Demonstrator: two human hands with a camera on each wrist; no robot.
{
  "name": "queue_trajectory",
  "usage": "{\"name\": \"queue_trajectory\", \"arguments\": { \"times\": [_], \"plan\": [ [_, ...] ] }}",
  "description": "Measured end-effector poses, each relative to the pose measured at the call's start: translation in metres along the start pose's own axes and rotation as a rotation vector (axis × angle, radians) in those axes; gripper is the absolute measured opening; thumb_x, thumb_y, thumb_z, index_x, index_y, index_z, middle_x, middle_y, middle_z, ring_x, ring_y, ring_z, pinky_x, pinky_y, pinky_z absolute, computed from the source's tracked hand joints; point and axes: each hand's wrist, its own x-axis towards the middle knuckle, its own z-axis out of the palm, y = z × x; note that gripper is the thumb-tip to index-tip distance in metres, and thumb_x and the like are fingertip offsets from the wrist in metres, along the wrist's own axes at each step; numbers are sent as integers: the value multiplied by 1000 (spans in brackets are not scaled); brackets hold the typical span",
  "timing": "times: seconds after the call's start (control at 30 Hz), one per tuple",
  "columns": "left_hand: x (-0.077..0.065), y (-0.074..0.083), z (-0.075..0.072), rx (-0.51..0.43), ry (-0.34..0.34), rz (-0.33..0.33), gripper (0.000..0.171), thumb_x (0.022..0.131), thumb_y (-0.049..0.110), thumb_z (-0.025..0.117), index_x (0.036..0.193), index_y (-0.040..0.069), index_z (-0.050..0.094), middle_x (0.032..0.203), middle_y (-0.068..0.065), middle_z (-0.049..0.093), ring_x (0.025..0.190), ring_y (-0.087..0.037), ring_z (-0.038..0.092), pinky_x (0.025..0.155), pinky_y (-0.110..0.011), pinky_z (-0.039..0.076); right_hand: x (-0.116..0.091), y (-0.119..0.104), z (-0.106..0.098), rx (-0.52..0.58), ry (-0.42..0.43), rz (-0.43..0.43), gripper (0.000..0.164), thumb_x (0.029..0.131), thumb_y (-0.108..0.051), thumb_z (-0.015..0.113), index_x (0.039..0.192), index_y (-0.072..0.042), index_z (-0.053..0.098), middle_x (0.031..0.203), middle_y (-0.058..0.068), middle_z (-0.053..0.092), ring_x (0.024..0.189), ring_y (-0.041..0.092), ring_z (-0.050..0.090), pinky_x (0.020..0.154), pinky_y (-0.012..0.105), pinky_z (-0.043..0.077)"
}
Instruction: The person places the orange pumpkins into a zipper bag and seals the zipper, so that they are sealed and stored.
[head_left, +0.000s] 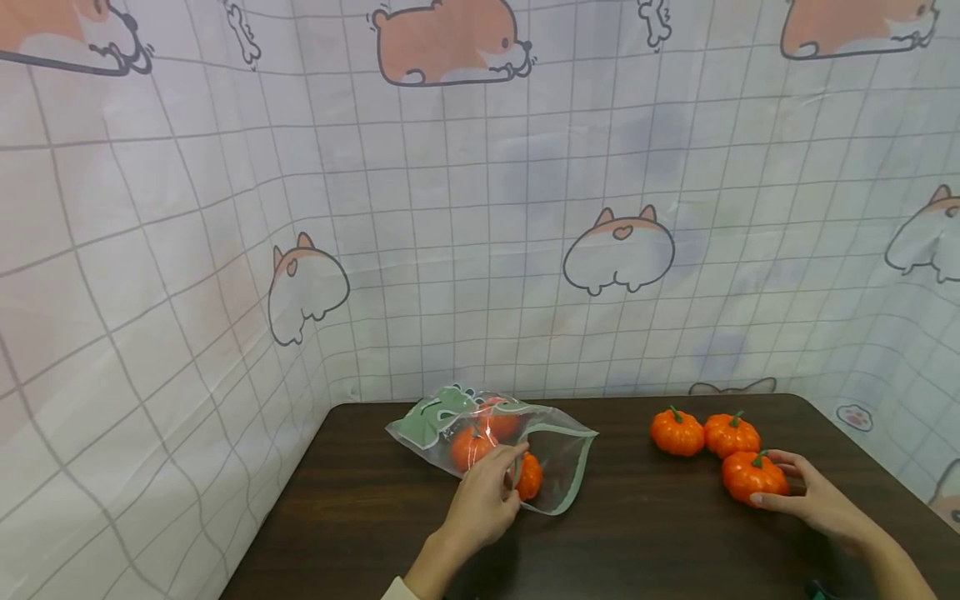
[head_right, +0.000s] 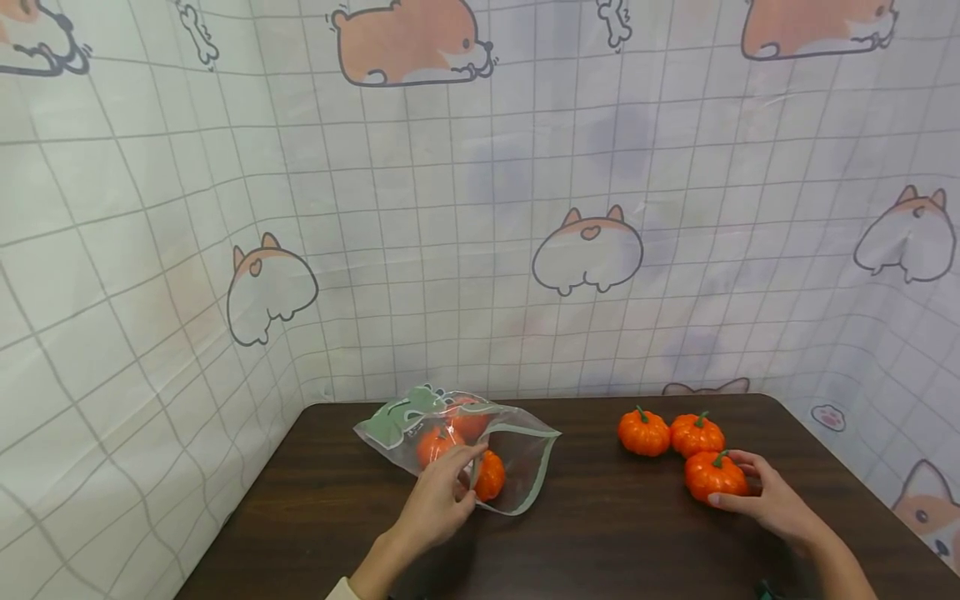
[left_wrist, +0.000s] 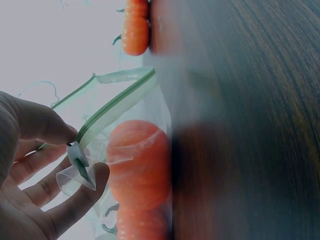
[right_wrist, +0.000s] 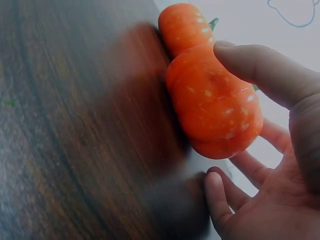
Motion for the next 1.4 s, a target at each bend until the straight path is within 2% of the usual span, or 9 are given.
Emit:
{"name": "queue_trajectory", "arguments": {
  "times": [0.57, 0.93, 1.23, 1.4],
  "plan": [
    [1, 2, 0, -8, -3, -1, 65, 76, -5, 71, 139, 9, 62, 111, -3, 69, 76, -6, 56, 66, -18, 44, 3, 6, 3, -28, 47, -29, 85, 99, -32, 65, 152, 11, 15, 144, 46, 28, 126, 61, 42, 91, 55, 50],
    [0, 1, 0, 1, 1, -7, 67, 75, -5, 70, 139, 10, 62, 105, 1, 66, 75, -2, 52, 65, -18, 43, 5, 5, 5, -41, 45, -4, 86, 100, -36, 63, 152, 11, 15, 145, 45, 29, 127, 61, 42, 92, 61, 48],
    [0, 0, 0, 3, -1, 6, 66, 75, -6, 70, 139, 10, 62, 106, -1, 68, 75, -3, 54, 66, -18, 44, 1, -8, 3, -70, 76, -28, 85, 99, -36, 64, 151, 12, 18, 145, 46, 31, 126, 61, 44, 90, 59, 50],
    [0, 0, -1, -2, -4, 3, 66, 76, -5, 71, 139, 9, 61, 107, -1, 68, 76, -3, 55, 66, -18, 45, -1, -23, 3, -85, 108, -68, 82, 98, -33, 66, 151, 10, 20, 145, 44, 34, 122, 57, 51, 85, 49, 53]
  ]
}}
